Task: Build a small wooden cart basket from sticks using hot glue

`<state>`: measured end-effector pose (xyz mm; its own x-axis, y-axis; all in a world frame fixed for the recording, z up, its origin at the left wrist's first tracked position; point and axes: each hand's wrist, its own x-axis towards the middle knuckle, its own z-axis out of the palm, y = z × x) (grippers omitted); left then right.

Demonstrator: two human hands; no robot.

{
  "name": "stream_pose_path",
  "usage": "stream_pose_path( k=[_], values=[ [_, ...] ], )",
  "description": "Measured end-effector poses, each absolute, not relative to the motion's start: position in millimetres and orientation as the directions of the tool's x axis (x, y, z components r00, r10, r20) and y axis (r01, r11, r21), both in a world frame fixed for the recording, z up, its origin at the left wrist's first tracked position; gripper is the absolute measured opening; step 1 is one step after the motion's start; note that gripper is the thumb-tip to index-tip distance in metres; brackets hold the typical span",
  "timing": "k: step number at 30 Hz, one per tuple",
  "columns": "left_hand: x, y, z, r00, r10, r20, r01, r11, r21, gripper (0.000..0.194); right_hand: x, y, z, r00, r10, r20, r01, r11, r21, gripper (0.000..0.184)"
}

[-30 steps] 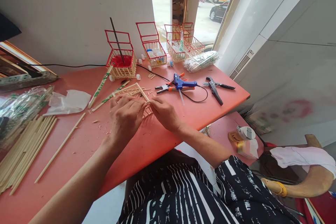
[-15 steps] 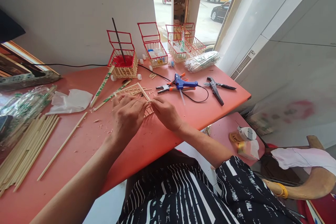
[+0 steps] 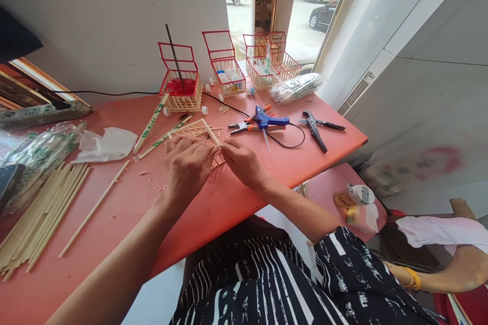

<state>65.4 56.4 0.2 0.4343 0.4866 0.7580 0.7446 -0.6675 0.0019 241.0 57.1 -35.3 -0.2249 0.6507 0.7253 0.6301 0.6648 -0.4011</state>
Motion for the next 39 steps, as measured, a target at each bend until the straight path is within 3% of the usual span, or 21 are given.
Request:
stream_pose_path(
  k=[15,22,32,39],
  values=[
    [66.6,57.5,-1.7,0.415,0.49,0.767,0.751,-0.661,0.016,0.018,240.5,57.3,-34.5,-0.239,0.692,0.681,0.642,0.639,-0.424,0.028],
    [65.5,56.3,-2.6,0.404,0.563,0.721,0.744,-0.66,0.099,0.02,239.7,56.3,-33.2,-0.236,0.717,0.656,0.632,0.626,-0.457,0.03],
    [65.8,56.8,-3.8,0.398,0.546,0.737,0.747,-0.659,0.084,0.021,239.3,56.6,-34.1,-0.229,0.667,0.709,0.641,0.651,-0.407,0.032],
    [66.1,56.6,-3.7,0.401,0.562,0.724,0.746,-0.659,0.098,0.022,238.5,55.5,-32.5,-0.229,0.698,0.679,0.63,0.637,-0.443,0.031]
  ],
)
